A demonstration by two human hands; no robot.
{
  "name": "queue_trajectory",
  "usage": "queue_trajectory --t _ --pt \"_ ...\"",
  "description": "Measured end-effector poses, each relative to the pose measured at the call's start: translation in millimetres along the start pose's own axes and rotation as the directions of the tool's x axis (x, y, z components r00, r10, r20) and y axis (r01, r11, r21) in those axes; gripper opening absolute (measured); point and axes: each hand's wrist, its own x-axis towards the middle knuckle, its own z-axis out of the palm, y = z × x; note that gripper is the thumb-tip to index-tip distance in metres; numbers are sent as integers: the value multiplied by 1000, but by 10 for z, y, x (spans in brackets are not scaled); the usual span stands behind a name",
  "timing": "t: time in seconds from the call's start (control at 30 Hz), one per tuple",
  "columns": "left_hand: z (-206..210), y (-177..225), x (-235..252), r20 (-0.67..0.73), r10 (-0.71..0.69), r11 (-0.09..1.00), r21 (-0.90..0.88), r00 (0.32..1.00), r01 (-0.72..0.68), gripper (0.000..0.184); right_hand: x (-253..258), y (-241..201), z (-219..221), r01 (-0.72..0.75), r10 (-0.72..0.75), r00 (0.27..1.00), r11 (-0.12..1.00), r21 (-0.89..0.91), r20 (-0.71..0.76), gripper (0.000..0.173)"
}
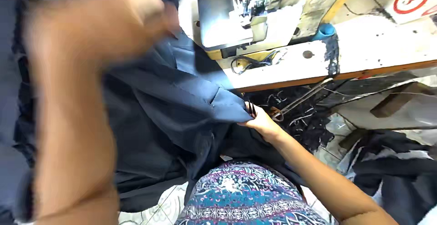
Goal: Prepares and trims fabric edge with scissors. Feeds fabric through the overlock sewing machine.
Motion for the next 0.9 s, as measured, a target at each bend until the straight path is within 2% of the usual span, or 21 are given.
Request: queue_trajectory --t 0.03,0.1,0.13,0.2,0.23,0.3,0.37,0.47,0.57,0.6,0.63,0.7,0.77,0.8,0.87,0.9 --pt "437 92 -48 141 -3 996 -86 990 15 72 -25 36 -83 -13 13 1000 999 -32 -12 42" --pt "1266 23 -64 350 -74 962 -222 934 160 102 -81 117 -264 -23 33 998 980 -197 44 44" --pt "1575 -78 -48 349 -112 951 -235 930 203 106 -98 120 -356 -32 71 991 947 -320 109 45" --pt "1855 -178 -8 239 -151 948 -242 959 209 104 -93 43 -483 -34 167 961 861 -508 220 45" --pt "1890 -163 0 164 -142 953 -242 976 179 102 -73 -11 -484 -40 184 961 835 -549 209 42" --pt "1924 -94 -10 68 -89 963 -247 994 103 91 14 -137 -356 -70 149 984 825 -560 97 34" --pt "1963 -83 -12 0 -49 963 -265 999 47 80 176 -154 -119 -60 44 998 846 -530 -42 30" --pt "1895 -148 -44 -45 -9 948 -317 999 -6 70 457 124 141 20 -112 981 867 -498 -156 23" --pt "1634 21 -241 -133 160 944 -269 978 -191 31 474 182 222 53 -123 983 900 -432 -136 13" --pt "1580 144 -314 -149 240 938 -220 959 -269 24 425 144 219 51 -105 988 920 -389 -117 13" --pt "1579 266 -369 -137 313 926 -173 940 -334 24 367 106 217 44 -84 991 940 -339 -105 12" --pt "1729 408 -404 -52 390 907 -150 919 -393 35 268 34 218 39 -66 993 968 -249 -98 8" --pt "1927 379 -364 40 378 908 -209 925 -362 45 211 -23 208 34 -57 993 976 -214 -100 8" --pt "1997 321 -330 46 375 902 -247 926 -354 40 176 -38 198 17 -39 994 977 -213 -97 9" --pt "2060 217 -279 24 387 876 -322 922 -360 17 73 -41 172 -23 1 996 973 -229 -93 7" --pt "2074 189 -267 15 398 860 -353 917 -367 10 27 -44 162 -26 5 996 968 -248 -86 13"
